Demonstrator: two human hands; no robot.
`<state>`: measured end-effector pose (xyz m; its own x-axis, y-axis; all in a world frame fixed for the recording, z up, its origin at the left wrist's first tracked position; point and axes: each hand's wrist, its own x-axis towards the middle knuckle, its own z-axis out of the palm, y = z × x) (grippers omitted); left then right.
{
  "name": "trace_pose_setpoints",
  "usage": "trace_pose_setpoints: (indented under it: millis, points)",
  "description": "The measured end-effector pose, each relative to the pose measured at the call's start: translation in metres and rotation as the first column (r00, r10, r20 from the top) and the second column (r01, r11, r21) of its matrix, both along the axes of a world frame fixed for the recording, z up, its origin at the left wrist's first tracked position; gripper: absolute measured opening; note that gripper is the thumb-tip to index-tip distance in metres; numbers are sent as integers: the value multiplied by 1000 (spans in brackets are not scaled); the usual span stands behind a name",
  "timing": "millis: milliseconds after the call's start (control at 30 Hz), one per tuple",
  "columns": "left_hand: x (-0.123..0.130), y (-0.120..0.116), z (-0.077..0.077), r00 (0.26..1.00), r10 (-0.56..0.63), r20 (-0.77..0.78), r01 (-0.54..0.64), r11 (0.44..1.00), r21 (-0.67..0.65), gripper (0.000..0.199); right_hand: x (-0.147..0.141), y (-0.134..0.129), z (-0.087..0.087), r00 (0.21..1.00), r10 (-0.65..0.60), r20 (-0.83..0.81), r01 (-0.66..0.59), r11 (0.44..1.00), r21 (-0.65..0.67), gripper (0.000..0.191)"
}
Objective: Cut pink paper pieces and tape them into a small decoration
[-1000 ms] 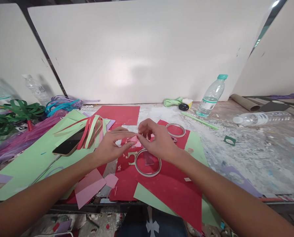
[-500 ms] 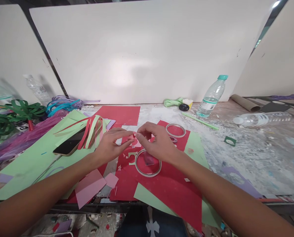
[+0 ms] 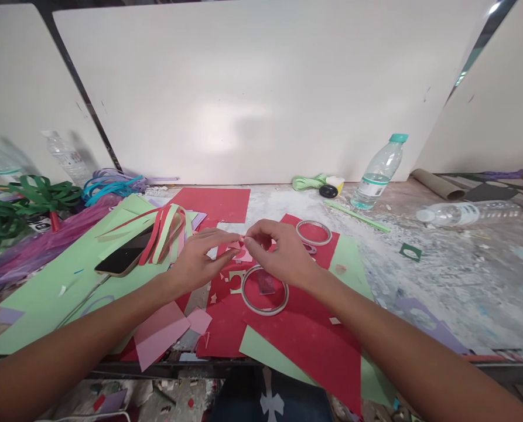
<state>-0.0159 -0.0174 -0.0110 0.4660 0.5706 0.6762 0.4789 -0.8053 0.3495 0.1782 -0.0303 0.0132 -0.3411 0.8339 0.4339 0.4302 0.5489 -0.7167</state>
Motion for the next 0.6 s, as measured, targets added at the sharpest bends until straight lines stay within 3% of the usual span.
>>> trace_pose_setpoints:
  millis: [600]
  points:
    - [-1,0,-2,999,21,-49,-20,1000,17,20,-1,-1,1,1000,-4,23,4,1000,10,12]
